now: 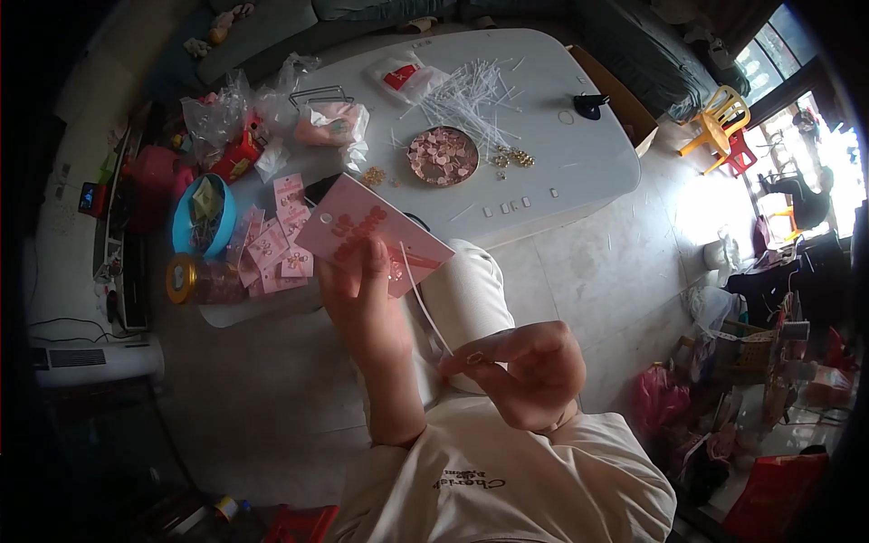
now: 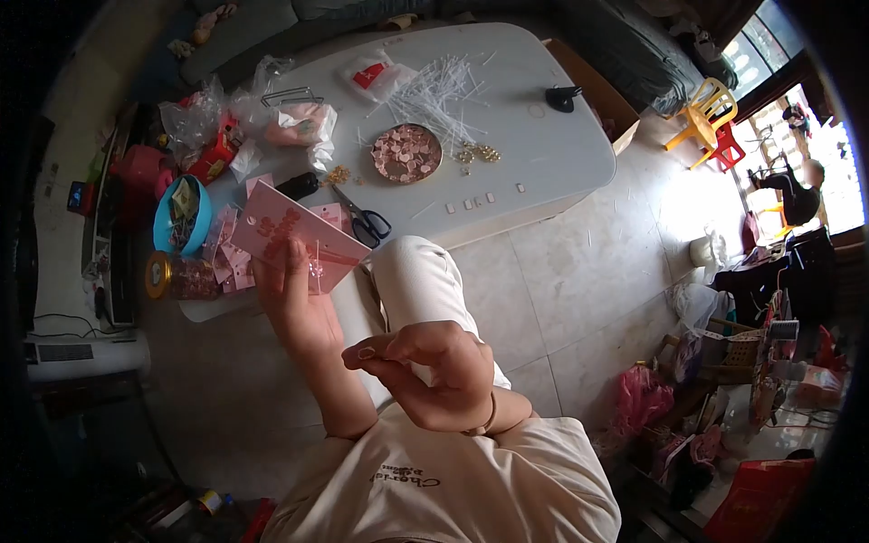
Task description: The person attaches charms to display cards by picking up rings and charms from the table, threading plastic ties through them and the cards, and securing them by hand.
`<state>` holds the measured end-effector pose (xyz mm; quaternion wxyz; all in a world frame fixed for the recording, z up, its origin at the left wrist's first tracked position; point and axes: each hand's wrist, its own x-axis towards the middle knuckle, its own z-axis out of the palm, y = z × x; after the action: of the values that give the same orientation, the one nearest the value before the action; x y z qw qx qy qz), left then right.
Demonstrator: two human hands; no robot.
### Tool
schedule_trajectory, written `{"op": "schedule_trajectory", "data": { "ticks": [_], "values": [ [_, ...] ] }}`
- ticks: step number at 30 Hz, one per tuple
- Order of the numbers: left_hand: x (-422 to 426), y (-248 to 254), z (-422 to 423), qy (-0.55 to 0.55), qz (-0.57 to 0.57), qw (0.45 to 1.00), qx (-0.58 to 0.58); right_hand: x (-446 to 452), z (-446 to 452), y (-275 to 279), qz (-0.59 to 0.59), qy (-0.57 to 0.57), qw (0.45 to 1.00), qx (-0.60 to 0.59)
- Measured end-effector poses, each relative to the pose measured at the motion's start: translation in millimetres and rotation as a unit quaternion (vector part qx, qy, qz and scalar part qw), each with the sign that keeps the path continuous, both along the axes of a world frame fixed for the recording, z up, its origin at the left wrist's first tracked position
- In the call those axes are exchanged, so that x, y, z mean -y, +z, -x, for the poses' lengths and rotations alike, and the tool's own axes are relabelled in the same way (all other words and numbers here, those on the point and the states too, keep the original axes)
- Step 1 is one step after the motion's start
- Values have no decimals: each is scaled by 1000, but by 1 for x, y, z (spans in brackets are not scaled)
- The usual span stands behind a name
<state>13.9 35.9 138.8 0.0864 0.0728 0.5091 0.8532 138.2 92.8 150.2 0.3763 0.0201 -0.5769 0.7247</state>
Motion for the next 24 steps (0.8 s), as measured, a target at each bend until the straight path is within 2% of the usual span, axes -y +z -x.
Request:
{"op": "schedule_trajectory", "data": {
  "ticks": [7, 11, 12, 14, 16, 21, 24],
  "values": [
    [2, 1, -2, 11, 44, 999, -14, -4, -1, 4, -69, 6, 997, 15],
    [1, 2, -4, 24, 28, 999, -14, -9, 6, -4, 47, 102, 988, -105],
    [2, 2, -5, 25, 28, 999, -14, -9, 7, -4, 47, 103, 988, -104],
    [2, 5, -6, 33, 56, 998, -6, -8, 9, -4, 211, 178, 955, -111],
    [2, 7, -6, 41, 84, 996, 1, -8, 11, -4, 367, 248, 889, -115],
    [2, 5, -6, 32, 62, 997, -14, -11, 7, -9, 415, 293, 856, -95],
    [2, 5, -6, 29, 56, 998, -12, -10, 6, -7, 394, 299, 864, -90]
  ]
}}
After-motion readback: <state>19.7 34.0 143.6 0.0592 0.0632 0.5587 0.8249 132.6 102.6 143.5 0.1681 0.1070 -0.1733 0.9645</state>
